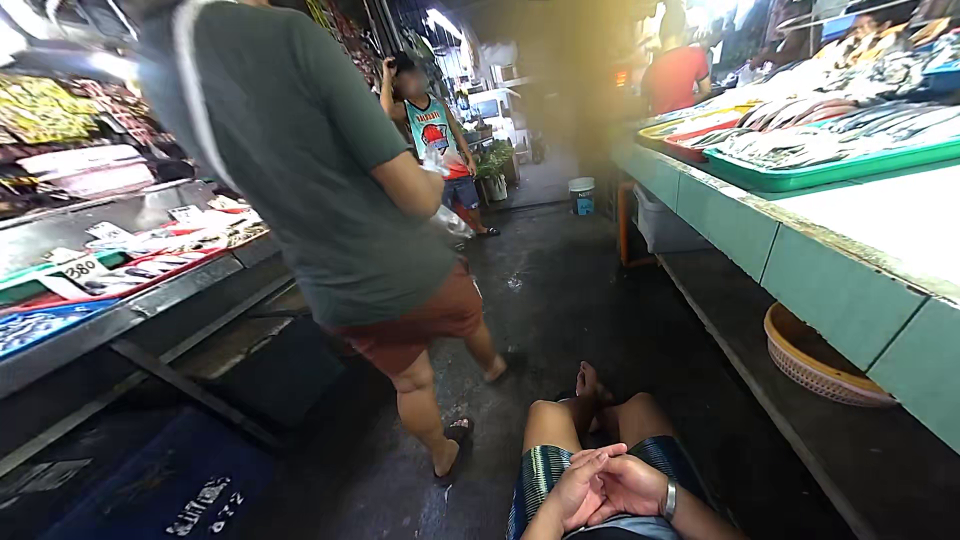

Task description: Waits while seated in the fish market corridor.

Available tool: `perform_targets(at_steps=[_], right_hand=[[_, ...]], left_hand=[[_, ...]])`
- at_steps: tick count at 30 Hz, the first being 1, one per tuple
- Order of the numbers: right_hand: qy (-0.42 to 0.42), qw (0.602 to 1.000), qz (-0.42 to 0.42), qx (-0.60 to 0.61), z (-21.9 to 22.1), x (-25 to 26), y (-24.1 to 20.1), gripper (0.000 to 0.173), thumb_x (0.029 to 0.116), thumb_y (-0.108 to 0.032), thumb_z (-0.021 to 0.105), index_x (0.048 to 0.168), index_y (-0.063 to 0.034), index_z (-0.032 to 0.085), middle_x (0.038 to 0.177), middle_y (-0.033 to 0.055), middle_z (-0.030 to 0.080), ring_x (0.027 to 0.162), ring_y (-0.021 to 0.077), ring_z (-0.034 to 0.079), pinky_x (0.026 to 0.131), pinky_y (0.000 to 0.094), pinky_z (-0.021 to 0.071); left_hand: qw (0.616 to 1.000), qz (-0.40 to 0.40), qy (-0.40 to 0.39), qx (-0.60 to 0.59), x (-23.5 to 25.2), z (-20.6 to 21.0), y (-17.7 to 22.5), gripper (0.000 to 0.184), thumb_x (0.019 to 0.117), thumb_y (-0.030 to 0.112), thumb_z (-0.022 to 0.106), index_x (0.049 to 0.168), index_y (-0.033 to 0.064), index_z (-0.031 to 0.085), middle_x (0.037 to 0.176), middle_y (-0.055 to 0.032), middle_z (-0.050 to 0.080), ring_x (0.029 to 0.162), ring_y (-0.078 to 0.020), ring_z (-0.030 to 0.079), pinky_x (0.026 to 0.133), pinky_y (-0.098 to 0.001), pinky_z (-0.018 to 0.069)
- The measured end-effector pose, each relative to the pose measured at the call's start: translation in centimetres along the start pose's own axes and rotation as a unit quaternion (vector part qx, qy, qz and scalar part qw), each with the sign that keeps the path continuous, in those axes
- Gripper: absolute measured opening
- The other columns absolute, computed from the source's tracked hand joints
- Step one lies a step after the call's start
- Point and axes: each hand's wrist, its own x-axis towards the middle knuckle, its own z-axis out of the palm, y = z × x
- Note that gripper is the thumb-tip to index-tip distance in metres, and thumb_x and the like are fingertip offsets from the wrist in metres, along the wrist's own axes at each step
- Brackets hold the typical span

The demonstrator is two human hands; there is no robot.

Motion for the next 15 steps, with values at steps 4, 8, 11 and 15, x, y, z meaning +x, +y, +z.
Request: perform_targets(at_steps=[4,8,11,15], right_hand=[[-0.009,1.0,-0.003,-0.004,-0.27,0.02,0.03,0.045,0.1087,-0.04,0.038,0.134,-0.0095,0.06,0.117,0.0207,0.07,0.108,0.036,0.069,0.094,0.058,0.0567],[-0.01,1.0,-0.005,-0.001,-0.36,-0.02,0.04,0.046,0.1083,-0.042,0.039,0.134,-0.0091,0.06,0.116,0.0204,0.071,0.107,0.0357,0.07,0.093,0.0581,0.0569],[-0.008,1.0,-0.007,0.004,-0.35,-0.03,0.04,0.045,0.1088,-0.041,0.039,0.135,-0.0097,0.059,0.116,0.0207,0.071,0.107,0.0361,0.07,0.094,0.0585,0.0566],[-0.016,1.0,-0.008,0.008,-0.33,0.0,0.04,0.045,0.1089,-0.041,0.04,0.139,-0.012,0.056,0.118,0.0218,0.07,0.108,0.0377,0.069,0.094,0.0594,0.0563]], left_hand=[[1.0,-0.003,-0.004,-0.003,0.1,-0.07,-0.1,0.048,0.1117,0.031,0.034,0.146,0.0059,0.056,0.13,-0.0166,0.068,0.122,-0.027,0.064,0.106,-0.0482,0.0514],[1.0,-0.002,-0.003,0.001,0.23,-0.01,-0.08,0.048,0.1117,0.031,0.033,0.146,0.0049,0.055,0.131,-0.017,0.067,0.123,-0.0274,0.064,0.106,-0.0492,0.0509],[1.0,-0.003,-0.005,0.001,0.24,-0.13,-0.1,0.048,0.112,0.03,0.033,0.146,0.0054,0.055,0.13,-0.0172,0.068,0.122,-0.0275,0.064,0.105,-0.0489,0.0516],[1.0,-0.008,-0.009,0.001,0.09,0.0,0.03,0.049,0.1114,0.033,0.033,0.146,0.0061,0.055,0.129,-0.0165,0.068,0.121,-0.0271,0.064,0.105,-0.0486,0.0516]])
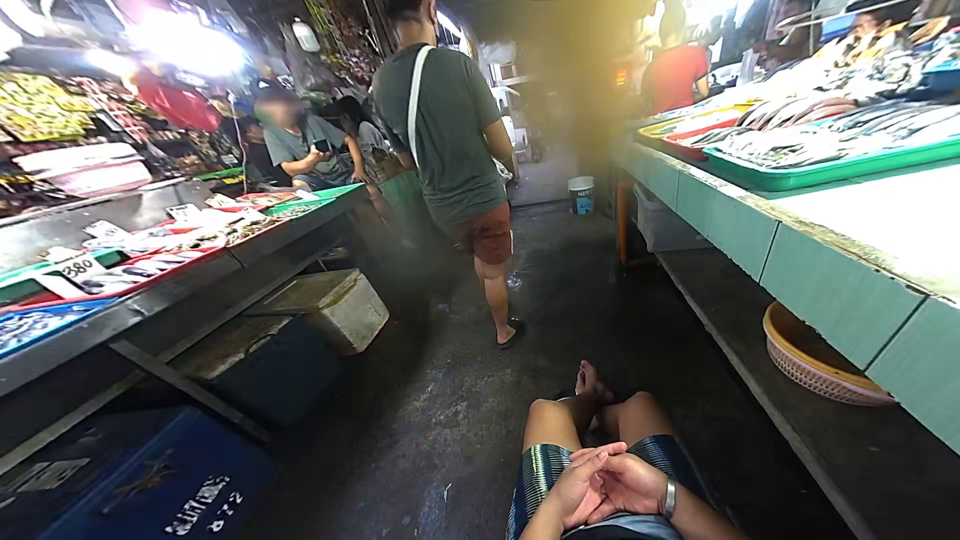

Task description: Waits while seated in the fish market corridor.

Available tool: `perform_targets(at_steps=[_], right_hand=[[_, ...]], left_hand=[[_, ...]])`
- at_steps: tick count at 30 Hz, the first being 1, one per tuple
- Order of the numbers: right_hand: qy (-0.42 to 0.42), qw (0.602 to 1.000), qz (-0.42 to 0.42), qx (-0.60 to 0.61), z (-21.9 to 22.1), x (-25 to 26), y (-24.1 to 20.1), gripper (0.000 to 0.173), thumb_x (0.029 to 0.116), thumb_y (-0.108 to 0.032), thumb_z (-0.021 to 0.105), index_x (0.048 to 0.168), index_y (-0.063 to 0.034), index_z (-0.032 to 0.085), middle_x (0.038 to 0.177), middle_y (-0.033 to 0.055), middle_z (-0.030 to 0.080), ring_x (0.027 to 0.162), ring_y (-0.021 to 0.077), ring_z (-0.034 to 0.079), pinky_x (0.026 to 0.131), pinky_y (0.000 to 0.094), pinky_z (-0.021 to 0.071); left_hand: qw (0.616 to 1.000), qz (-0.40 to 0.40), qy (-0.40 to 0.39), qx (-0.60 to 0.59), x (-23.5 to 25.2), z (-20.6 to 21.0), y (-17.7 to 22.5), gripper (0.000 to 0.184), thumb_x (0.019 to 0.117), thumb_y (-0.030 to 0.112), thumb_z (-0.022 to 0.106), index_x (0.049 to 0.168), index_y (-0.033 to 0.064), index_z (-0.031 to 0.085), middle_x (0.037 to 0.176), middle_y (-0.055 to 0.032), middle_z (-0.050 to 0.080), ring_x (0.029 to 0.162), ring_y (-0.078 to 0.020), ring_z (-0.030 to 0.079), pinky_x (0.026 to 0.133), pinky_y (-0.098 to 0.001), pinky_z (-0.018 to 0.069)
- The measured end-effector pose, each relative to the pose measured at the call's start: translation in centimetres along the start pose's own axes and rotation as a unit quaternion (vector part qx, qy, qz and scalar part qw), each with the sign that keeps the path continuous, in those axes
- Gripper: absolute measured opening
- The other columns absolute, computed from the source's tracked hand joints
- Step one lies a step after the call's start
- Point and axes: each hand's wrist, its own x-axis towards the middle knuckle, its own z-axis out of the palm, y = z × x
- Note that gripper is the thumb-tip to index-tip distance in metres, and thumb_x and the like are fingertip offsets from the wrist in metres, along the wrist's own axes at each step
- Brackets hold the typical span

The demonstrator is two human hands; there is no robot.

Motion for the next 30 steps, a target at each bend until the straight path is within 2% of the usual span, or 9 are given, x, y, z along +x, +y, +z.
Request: perform_targets(at_steps=[24,30], right_hand=[[-0.008,1.0,0.003,0.004,0.15,0.05,-0.02,0.044,0.1087,-0.039,0.041,0.137,-0.0106,0.058,0.118,0.0213,0.07,0.109,0.0374,0.069,0.095,0.0591,0.0561],[0.0,1.0,-0.001,0.001,0.15,-0.18,-0.06,0.045,0.1093,-0.041,0.038,0.139,-0.0121,0.056,0.118,0.0212,0.07,0.108,0.0373,0.069,0.094,0.0591,0.0566]], left_hand=[[1.0,0.001,0.003,-0.006,-0.09,-0.29,-0.02,0.046,0.1115,0.031,0.036,0.146,0.007,0.056,0.13,-0.0174,0.068,0.123,-0.0278,0.064,0.106,-0.049,0.0507],[1.0,-0.002,0.001,0.006,0.15,-0.04,-0.01,0.048,0.1116,0.031,0.032,0.146,0.0064,0.055,0.13,-0.0166,0.067,0.122,-0.0268,0.064,0.106,-0.0483,0.0506]])
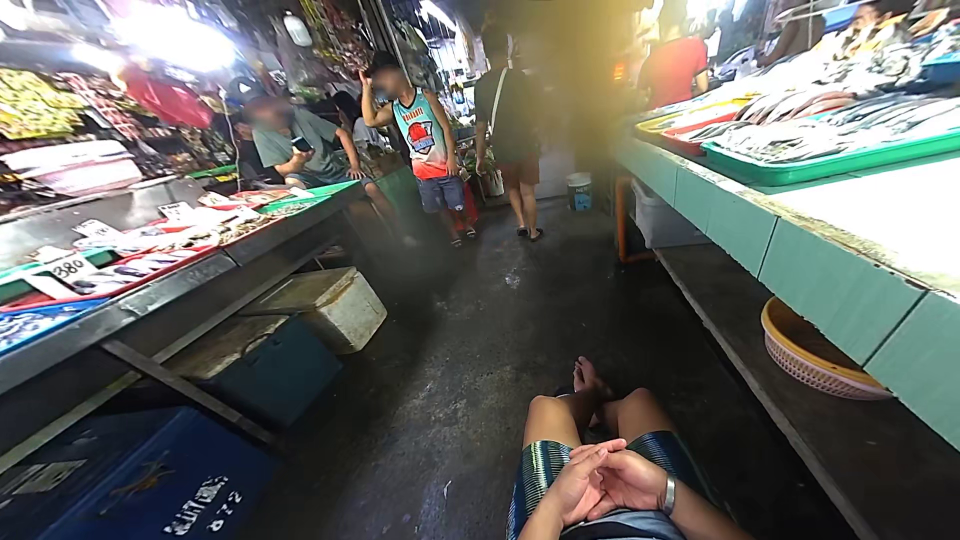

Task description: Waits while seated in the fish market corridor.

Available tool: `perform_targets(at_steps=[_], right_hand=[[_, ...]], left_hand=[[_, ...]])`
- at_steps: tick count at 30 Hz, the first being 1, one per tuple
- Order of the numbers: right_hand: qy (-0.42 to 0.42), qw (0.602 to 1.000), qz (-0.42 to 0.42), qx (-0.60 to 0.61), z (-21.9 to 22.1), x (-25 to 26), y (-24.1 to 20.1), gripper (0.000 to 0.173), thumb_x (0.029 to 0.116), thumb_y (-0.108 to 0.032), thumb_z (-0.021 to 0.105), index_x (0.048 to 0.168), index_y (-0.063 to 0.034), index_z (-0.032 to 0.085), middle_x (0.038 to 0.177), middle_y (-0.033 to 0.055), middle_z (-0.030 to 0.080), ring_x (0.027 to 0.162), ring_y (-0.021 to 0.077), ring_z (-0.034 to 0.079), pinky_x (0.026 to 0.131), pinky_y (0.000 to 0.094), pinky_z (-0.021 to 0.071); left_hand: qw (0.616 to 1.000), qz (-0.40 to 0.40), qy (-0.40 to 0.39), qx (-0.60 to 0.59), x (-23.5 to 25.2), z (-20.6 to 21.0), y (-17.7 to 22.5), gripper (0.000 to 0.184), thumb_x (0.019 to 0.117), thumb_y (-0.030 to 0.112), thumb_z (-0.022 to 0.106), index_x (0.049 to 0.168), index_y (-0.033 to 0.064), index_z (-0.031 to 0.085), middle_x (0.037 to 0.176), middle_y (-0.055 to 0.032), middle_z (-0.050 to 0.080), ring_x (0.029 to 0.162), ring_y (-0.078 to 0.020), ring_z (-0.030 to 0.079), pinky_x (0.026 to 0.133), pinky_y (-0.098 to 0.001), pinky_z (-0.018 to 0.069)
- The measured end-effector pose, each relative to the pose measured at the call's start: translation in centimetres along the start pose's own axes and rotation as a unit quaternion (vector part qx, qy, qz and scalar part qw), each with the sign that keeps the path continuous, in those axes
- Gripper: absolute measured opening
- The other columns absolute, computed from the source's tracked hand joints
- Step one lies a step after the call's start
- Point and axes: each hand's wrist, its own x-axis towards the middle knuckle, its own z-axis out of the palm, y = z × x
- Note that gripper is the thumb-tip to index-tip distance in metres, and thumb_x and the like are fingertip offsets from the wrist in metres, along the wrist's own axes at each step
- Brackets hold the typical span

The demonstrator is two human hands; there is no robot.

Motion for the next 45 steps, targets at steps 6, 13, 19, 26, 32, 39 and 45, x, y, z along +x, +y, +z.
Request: perform_targets(at_steps=[6,13,19,26,32,39,45], right_hand=[[-0.003,1.0,0.004,0.008,-0.2,0.2,0.1,0.044,0.1088,-0.039,0.041,0.141,-0.0128,0.055,0.12,0.0223,0.069,0.109,0.0385,0.069,0.094,0.0598,0.0561],[0.008,1.0,0.007,0.012,0.8,-0.2,-0.6,0.042,0.1078,-0.039,0.044,0.135,-0.0113,0.058,0.118,0.0199,0.07,0.109,0.0356,0.069,0.094,0.057,0.0567],[-0.003,1.0,0.004,0.004,-0.3,0.1,0.1,0.045,0.1095,-0.04,0.038,0.138,-0.0112,0.057,0.119,0.0213,0.069,0.11,0.0373,0.069,0.096,0.0592,0.0557],[0.006,1.0,0.011,0.009,0.5,-0.1,-0.3,0.044,0.1091,-0.041,0.04,0.134,-0.0099,0.059,0.117,0.0208,0.071,0.108,0.0361,0.07,0.094,0.057,0.0572],[0.0,1.0,0.003,-0.004,0.1,0.0,-0.1,0.045,0.1088,-0.041,0.042,0.137,-0.0104,0.058,0.117,0.0208,0.07,0.109,0.0365,0.069,0.095,0.0588,0.0565],[0.012,1.0,0.004,0.015,0.6,-0.2,-0.3,0.043,0.1079,-0.04,0.044,0.134,-0.0099,0.06,0.115,0.0213,0.071,0.106,0.0368,0.07,0.093,0.058,0.0575],[0.008,1.0,0.009,0.003,0.5,0.0,-0.3,0.045,0.1085,-0.041,0.041,0.137,-0.0098,0.058,0.116,0.0217,0.07,0.108,0.037,0.07,0.095,0.0581,0.0567]], left_hand=[[1.0,0.003,0.005,-0.007,-0.1,-0.1,-0.1,0.048,0.1115,0.031,0.033,0.145,0.0059,0.056,0.128,-0.0168,0.068,0.12,-0.0268,0.065,0.105,-0.0481,0.0516],[1.0,0.0,0.002,-0.004,-0.2,0.2,0.3,0.049,0.1111,0.033,0.033,0.146,0.0055,0.054,0.13,-0.0169,0.067,0.122,-0.027,0.064,0.106,-0.0482,0.0506],[1.0,-0.003,0.001,-0.007,0.0,-0.1,-0.1,0.047,0.1115,0.031,0.034,0.145,0.0068,0.056,0.129,-0.0176,0.068,0.123,-0.0278,0.064,0.107,-0.0487,0.0504],[1.0,0.0,0.006,-0.011,-0.2,-0.1,-0.1,0.048,0.1117,0.031,0.033,0.146,0.006,0.055,0.129,-0.0173,0.068,0.121,-0.0272,0.064,0.105,-0.0483,0.0513],[1.0,-0.001,-0.001,-0.003,-0.1,0.1,0.0,0.049,0.1118,0.031,0.032,0.146,0.006,0.055,0.129,-0.0171,0.068,0.121,-0.0276,0.065,0.105,-0.0488,0.0516],[1.0,0.0,-0.005,-0.013,-0.1,-0.2,-0.2,0.048,0.1117,0.032,0.033,0.147,0.0066,0.055,0.13,-0.0191,0.067,0.123,-0.0294,0.064,0.107,-0.0501,0.0503],[1.0,0.002,0.002,-0.014,-0.2,-0.1,0.0,0.049,0.1116,0.031,0.033,0.146,0.0056,0.055,0.13,-0.0185,0.068,0.122,-0.0285,0.064,0.106,-0.0491,0.0508]])
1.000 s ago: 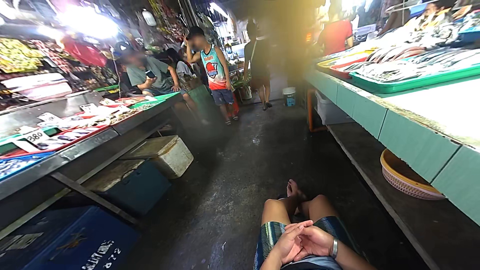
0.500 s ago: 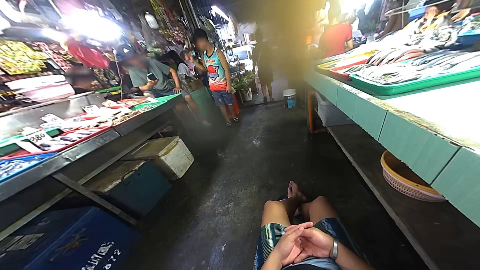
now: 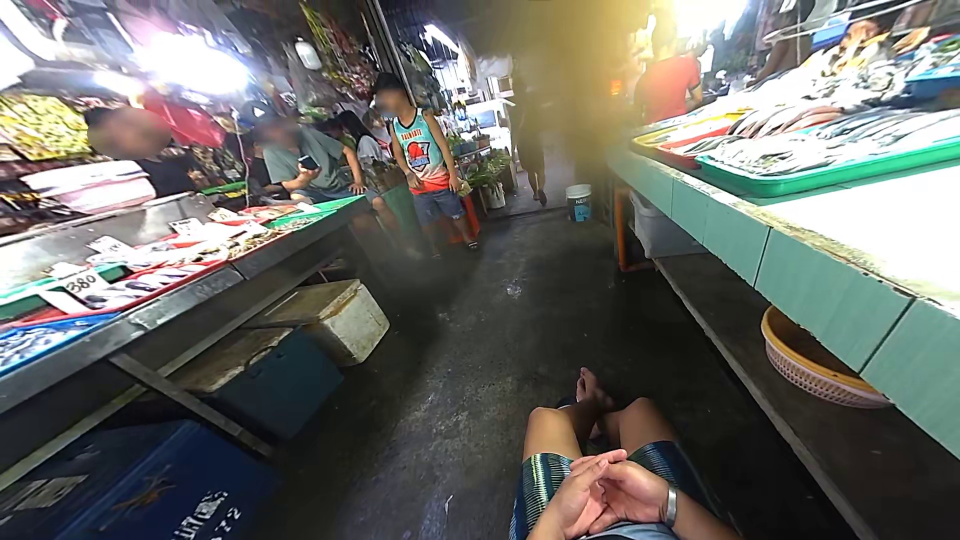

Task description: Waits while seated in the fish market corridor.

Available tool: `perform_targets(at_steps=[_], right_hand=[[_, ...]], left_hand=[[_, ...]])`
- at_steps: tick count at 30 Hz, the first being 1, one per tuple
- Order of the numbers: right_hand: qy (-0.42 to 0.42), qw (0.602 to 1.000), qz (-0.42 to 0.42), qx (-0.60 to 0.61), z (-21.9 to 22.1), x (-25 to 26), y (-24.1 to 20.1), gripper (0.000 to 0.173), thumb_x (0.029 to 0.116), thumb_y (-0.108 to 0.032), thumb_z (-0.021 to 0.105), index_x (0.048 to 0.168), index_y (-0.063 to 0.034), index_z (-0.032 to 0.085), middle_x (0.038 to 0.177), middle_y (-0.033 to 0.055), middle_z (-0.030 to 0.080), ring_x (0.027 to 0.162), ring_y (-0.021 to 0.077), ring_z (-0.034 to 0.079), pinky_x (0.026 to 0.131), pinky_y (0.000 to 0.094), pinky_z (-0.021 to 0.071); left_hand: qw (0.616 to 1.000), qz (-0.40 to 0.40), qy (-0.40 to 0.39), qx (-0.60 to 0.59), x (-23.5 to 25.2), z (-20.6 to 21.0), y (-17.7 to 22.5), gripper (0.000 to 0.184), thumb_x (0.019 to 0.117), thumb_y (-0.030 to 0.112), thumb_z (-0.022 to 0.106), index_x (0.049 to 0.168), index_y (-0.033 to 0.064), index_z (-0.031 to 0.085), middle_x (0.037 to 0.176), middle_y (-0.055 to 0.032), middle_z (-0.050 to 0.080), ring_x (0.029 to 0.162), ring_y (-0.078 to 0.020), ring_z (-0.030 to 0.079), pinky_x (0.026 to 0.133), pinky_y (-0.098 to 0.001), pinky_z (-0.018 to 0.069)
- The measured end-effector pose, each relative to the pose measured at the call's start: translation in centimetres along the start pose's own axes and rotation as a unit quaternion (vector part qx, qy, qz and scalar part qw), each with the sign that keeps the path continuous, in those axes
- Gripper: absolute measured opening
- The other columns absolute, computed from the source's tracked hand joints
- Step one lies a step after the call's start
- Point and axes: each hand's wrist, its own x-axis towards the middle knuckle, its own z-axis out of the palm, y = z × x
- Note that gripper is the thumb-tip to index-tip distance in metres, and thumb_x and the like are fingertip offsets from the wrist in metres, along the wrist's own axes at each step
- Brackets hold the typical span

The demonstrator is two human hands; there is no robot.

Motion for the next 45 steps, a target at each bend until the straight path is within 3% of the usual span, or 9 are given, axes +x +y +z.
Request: perform_targets(at_steps=[4,16,21,26,32,36,45], right_hand=[[-0.011,1.0,-0.002,-0.009,-0.52,0.14,0.24,0.046,0.1097,-0.04,0.036,0.136,-0.0102,0.058,0.116,0.0206,0.071,0.108,0.0365,0.07,0.095,0.0587,0.0563],[-0.018,1.0,-0.006,-0.01,-0.63,0.31,0.37,0.046,0.1089,-0.042,0.039,0.139,-0.0125,0.057,0.118,0.0211,0.07,0.108,0.0369,0.069,0.095,0.0589,0.0564],[0.013,0.999,-0.027,-0.035,0.07,-0.3,-0.01,0.044,0.1118,-0.036,0.034,0.136,-0.0068,0.055,0.115,0.0175,0.073,0.107,0.033,0.072,0.092,0.056,0.0597],[-0.016,1.0,-0.005,0.001,-0.53,0.02,0.2,0.046,0.109,-0.041,0.039,0.138,-0.01,0.057,0.118,0.0218,0.07,0.109,0.0372,0.069,0.095,0.0586,0.0561],[-0.005,1.0,-0.003,-0.003,0.03,-0.07,0.03,0.045,0.108,-0.042,0.039,0.132,-0.0096,0.06,0.116,0.0202,0.071,0.107,0.0354,0.07,0.094,0.0569,0.0572],[-0.004,1.0,-0.007,0.002,-0.57,-0.04,0.15,0.044,0.1091,-0.039,0.04,0.138,-0.0112,0.057,0.118,0.0217,0.07,0.108,0.0375,0.07,0.094,0.0588,0.0566],[-0.014,1.0,-0.002,-0.008,-0.63,0.38,0.33,0.046,0.1084,-0.042,0.041,0.136,-0.0098,0.058,0.118,0.0209,0.07,0.108,0.0361,0.069,0.095,0.0581,0.0564]], left_hand=[[1.0,0.004,-0.004,0.0,0.12,0.11,0.07,0.048,0.1113,0.032,0.035,0.145,0.006,0.056,0.128,-0.0175,0.068,0.121,-0.028,0.065,0.105,-0.0492,0.0516],[1.0,0.008,0.007,0.0,0.05,0.13,0.02,0.048,0.1112,0.031,0.035,0.144,0.0045,0.058,0.126,-0.0178,0.069,0.119,-0.0281,0.066,0.104,-0.0491,0.0524],[1.0,-0.001,0.0,0.001,0.42,0.0,-0.19,0.048,0.1115,0.031,0.034,0.145,0.0047,0.056,0.128,-0.018,0.069,0.121,-0.0286,0.065,0.105,-0.0495,0.0518],[1.0,-0.006,-0.001,-0.008,0.25,-0.04,-0.24,0.048,0.1118,0.032,0.034,0.146,0.0063,0.055,0.129,-0.0186,0.068,0.122,-0.029,0.064,0.106,-0.0494,0.0509],[1.0,-0.005,0.003,-0.01,0.08,-0.01,-0.05,0.048,0.1118,0.031,0.033,0.146,0.0065,0.055,0.13,-0.0185,0.067,0.123,-0.0292,0.063,0.107,-0.0499,0.05],[1.0,-0.01,0.001,-0.008,0.28,0.36,0.1,0.048,0.1119,0.032,0.033,0.146,0.0062,0.055,0.129,-0.0179,0.068,0.122,-0.0286,0.064,0.106,-0.0493,0.0511],[1.0,0.0,-0.002,0.005,0.03,0.0,0.07,0.049,0.1117,0.032,0.033,0.146,0.0064,0.055,0.128,-0.018,0.068,0.12,-0.0282,0.066,0.104,-0.0488,0.0529]])
